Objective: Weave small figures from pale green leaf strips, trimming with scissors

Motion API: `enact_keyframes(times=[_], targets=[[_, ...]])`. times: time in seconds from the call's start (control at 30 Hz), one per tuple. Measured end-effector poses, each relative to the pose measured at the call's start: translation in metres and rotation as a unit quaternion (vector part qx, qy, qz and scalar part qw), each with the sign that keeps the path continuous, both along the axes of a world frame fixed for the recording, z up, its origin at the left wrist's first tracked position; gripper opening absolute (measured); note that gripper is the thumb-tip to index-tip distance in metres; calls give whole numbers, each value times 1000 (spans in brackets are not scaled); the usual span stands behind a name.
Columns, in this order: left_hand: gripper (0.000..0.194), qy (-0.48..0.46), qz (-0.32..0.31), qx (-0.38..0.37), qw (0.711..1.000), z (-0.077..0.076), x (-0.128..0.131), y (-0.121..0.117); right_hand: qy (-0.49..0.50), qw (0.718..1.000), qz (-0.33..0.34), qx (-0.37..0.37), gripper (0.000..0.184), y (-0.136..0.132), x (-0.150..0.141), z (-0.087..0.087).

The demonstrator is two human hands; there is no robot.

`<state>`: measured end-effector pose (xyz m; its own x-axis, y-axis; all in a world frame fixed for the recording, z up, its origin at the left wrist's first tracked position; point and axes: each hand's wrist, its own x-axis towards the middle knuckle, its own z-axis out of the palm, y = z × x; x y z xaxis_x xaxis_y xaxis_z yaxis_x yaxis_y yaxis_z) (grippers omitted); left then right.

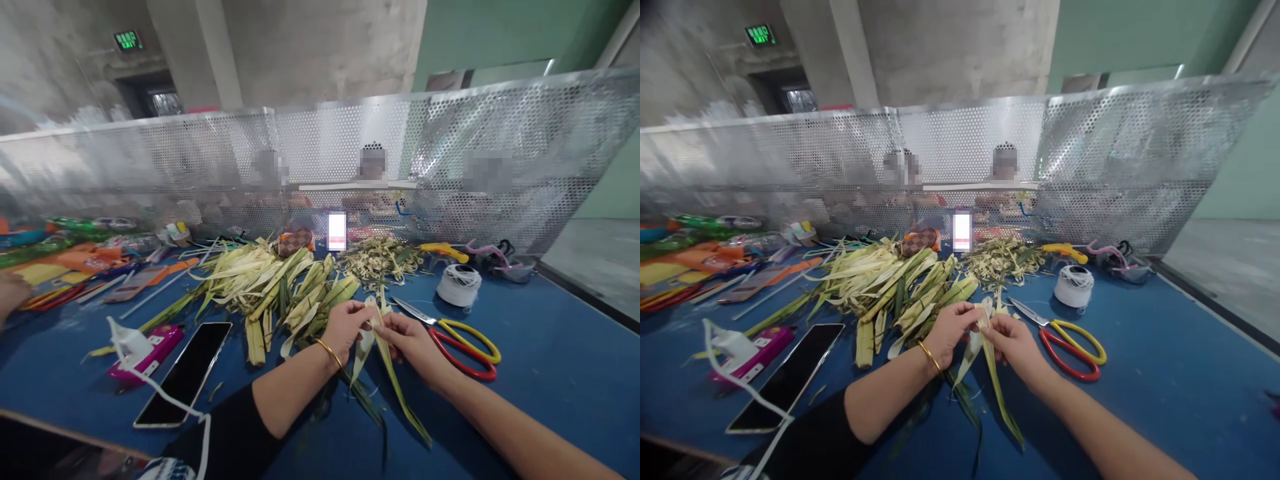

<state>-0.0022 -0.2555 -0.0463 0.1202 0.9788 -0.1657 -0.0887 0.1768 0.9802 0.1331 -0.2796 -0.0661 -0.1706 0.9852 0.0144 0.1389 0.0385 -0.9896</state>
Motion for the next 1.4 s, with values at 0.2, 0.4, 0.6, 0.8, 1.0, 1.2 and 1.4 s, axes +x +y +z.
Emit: enact_keyframes(times=[0.2, 0.4, 0.6, 0.8, 1.0, 1.2, 1.4], targets=[[13, -1, 10, 7, 1000, 1, -3, -1, 7, 1000, 26, -10, 44, 5, -1, -6], [12, 7, 18, 3, 1000, 2, -7, 5, -5, 999, 25, -30, 46, 8, -3, -6], [17, -12, 20, -32, 999, 6, -10, 5, 6, 1000, 24, -13, 49, 13, -6, -8], [14, 9, 17, -28, 999, 3, -10, 4, 15, 1000, 3, 2, 46, 11, -9, -10], [18, -3, 13, -21, 1000, 0, -9, 4, 12, 1000, -5, -2, 46, 4, -9, -11], [20, 5, 5, -21, 1000, 0, -3, 5, 33, 999, -12, -20, 46, -3, -4, -10], [18, 19, 4, 11, 1000, 6, -6, -5, 46, 999, 22, -10, 43, -8, -4, -8]])
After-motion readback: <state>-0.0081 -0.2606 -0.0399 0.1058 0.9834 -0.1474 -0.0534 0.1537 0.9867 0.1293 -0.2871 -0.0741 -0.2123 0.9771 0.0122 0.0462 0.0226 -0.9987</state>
